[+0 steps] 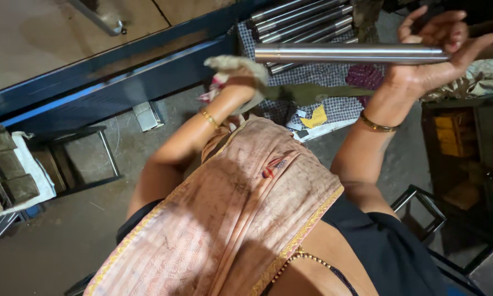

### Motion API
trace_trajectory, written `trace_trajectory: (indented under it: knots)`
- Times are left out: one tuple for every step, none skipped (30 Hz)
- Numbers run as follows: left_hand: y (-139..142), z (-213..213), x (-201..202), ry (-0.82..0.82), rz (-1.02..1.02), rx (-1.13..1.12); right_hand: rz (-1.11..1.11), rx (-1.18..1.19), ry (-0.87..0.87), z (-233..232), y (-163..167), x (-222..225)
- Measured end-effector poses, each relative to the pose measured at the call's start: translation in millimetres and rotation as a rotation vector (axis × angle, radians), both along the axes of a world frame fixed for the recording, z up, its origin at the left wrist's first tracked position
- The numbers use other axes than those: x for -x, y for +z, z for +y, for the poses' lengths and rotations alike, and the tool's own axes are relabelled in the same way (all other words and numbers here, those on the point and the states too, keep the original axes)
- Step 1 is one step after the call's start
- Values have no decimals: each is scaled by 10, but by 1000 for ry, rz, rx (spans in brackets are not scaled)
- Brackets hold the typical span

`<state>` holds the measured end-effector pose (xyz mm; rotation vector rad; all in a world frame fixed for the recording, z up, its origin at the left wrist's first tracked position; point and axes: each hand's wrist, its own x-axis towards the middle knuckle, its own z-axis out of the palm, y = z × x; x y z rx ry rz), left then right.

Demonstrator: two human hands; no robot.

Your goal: The person retrieves metal rods from a tray, places them on a cloth-covered surface, and wipes them with a cloth. They then use a small yellow abrasive pad to rub the surface of a rod before placing it back with others.

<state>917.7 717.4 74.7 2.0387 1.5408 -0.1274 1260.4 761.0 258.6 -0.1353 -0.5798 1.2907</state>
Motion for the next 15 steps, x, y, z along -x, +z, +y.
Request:
trace_trajectory:
  knots:
    - [31,115,-126,-57,-21,-13,41,67,-37,-15,-48,-13]
    - [70,226,-267,-118,-48,-25,64,66,0,-29,-82,-30]
    - [112,323,-410,-186,-70,-30,88,69,40,-41,-111,-41]
    - [156,409,-533,-241,-80,-42,105,66,65,-47,-123,-53]
    - [203,482,-669,-308,-94,-52,123,63,90,-54,-127,-59]
    - [248,550,-810,-374,-103,-68,132,55,96,-57,-117,-64]
    - [287,607,-928,-419,-103,-97,130,45,89,-64,-104,-56]
    - [328,674,-1048,-437,-88,-158,128,36,81,-74,-88,-43]
    - [361,702,-1139,-440,-74,-216,114,26,63,-86,-73,-17]
    - [400,737,-1194,-393,-47,-306,101,18,48,-102,-61,16]
    - [436,759,-1238,-345,-19,-396,97,22,25,-117,-52,51]
    - [464,777,-1258,-297,7,-485,91,26,2,-133,-49,93]
    - [477,783,-1275,-248,29,-573,84,31,-23,-147,-50,126]
    - [504,784,-1265,-221,-11,-330,121,62,-7,-162,-58,160]
    - [538,795,-1203,-196,-46,-91,160,89,11,-169,-76,192]
